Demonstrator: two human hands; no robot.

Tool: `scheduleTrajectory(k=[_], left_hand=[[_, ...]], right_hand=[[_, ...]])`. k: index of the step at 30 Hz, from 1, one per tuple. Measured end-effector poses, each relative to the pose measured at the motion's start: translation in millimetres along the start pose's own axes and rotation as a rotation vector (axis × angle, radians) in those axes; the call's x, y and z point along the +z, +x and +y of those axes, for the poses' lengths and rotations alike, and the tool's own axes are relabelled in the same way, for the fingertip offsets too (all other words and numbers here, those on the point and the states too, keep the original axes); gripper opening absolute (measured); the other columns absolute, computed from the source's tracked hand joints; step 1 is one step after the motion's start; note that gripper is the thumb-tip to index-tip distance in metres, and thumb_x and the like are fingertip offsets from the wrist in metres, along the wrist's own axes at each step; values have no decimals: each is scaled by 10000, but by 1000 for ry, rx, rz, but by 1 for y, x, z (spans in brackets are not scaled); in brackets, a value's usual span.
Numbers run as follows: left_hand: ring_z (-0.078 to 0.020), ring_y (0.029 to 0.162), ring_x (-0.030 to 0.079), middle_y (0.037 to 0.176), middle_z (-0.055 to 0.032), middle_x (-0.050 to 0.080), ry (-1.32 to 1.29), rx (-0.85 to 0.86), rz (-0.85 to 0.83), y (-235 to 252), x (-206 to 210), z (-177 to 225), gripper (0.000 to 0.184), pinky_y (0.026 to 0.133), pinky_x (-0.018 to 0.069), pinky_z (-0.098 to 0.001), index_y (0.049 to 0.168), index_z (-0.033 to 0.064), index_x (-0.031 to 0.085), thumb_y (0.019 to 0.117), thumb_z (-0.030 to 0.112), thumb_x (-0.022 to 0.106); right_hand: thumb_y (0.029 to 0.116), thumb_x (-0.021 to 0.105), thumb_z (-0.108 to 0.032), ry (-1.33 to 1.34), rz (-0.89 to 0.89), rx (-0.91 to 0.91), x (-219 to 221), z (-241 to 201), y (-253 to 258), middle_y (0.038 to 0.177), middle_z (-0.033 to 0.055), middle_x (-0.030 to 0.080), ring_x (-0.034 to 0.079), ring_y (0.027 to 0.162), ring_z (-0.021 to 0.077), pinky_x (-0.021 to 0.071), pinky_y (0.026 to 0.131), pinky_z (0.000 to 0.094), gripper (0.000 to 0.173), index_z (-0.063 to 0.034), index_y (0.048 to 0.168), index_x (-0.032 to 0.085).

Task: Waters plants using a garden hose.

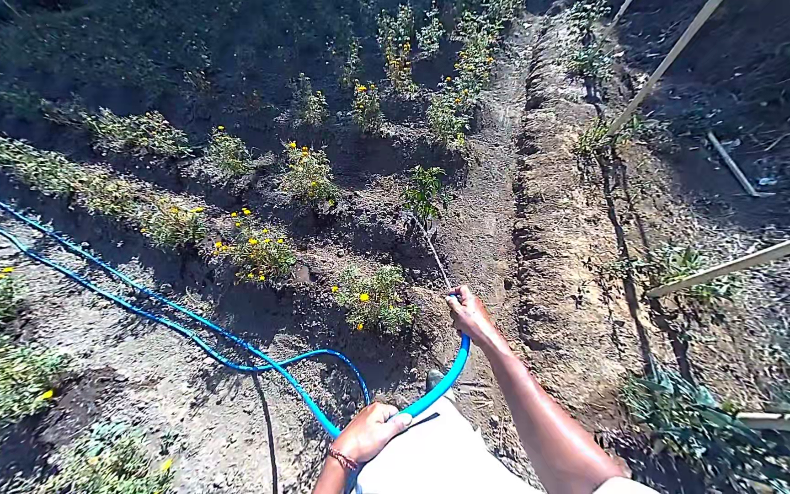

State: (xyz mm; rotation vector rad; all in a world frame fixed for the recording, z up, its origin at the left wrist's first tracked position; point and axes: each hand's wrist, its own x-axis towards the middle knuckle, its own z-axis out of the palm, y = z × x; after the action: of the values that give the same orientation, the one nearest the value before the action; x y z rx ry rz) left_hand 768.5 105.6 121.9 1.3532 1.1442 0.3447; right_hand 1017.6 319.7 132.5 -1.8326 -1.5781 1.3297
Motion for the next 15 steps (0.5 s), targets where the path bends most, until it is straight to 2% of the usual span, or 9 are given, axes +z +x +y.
scheduleTrajectory(k=[15], left_hand=[[-120, 605, 518, 648, 16, 505, 9, -19, -8, -1, -1, -1, 477, 617, 449, -367, 760, 111, 577, 1038, 487, 487]], right_hand=[[1092, 458, -223, 6, -13, 23, 3, 3, 1, 895, 140, 604, 577, 629, 232, 523, 625, 433, 307, -69, 1353, 508]])
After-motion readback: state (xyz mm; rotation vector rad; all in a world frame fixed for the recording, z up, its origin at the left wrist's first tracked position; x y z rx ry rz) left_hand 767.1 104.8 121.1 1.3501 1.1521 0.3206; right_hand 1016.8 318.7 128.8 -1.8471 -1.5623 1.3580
